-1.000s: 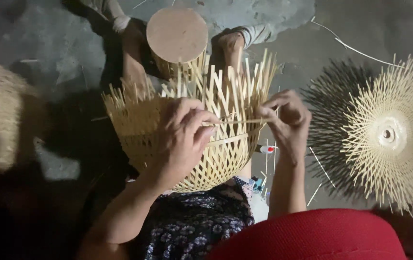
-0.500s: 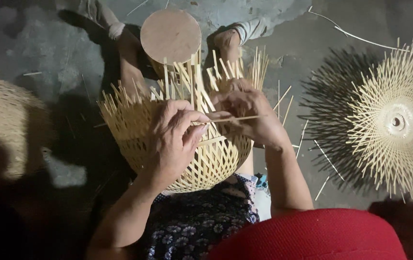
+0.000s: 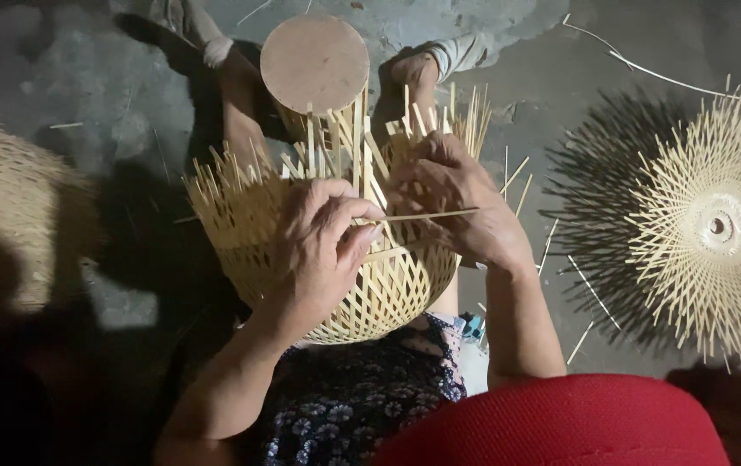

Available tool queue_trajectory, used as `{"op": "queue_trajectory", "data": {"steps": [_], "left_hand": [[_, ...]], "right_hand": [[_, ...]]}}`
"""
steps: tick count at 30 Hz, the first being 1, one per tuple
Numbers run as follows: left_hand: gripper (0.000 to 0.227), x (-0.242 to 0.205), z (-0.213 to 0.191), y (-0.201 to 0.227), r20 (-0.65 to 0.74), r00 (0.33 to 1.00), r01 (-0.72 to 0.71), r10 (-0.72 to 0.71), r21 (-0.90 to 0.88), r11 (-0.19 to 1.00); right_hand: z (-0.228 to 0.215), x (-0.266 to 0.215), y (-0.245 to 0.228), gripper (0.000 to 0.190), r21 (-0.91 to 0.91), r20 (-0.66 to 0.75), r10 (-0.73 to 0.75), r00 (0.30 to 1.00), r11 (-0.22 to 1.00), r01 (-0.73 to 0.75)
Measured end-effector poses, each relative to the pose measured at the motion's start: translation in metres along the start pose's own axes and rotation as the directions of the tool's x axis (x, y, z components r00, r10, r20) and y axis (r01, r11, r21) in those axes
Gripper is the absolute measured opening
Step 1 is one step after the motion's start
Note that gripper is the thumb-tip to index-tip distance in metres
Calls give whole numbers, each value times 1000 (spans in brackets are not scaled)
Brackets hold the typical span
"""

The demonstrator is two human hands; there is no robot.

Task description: The person weaves a bamboo basket by hand, interlacing thin bamboo strips through the vertical spokes of the frame. They thread a long bamboo strip horizontally through the spokes and rotate the basket to continue the weave.

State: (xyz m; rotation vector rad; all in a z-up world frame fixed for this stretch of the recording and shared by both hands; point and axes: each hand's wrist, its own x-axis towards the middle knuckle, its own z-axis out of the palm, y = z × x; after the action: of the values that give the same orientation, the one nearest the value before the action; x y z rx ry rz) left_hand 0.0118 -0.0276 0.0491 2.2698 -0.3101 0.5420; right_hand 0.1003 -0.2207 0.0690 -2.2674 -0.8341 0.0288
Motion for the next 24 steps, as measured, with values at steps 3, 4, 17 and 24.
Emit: {"op": "queue_trajectory", "data": {"steps": [3, 4, 17, 24], "left_hand": [[22, -2, 1, -1, -24, 1000, -6, 5, -29, 1000], [22, -3, 2, -3, -23, 1000, -6, 5, -30, 1000], [34, -20, 37, -25, 48, 995, 81, -82, 23, 996], [32, -15, 37, -25, -15, 1000, -24, 26, 108, 994]], "right_hand": [[2, 4, 6, 26, 3, 7, -106, 994, 994, 106], [3, 7, 8, 26, 1, 16, -89, 996, 996, 89], [0, 11, 36, 27, 714, 84, -220, 972, 694, 95], [3, 10, 48, 17, 454, 155, -35, 987, 890, -40]]}}
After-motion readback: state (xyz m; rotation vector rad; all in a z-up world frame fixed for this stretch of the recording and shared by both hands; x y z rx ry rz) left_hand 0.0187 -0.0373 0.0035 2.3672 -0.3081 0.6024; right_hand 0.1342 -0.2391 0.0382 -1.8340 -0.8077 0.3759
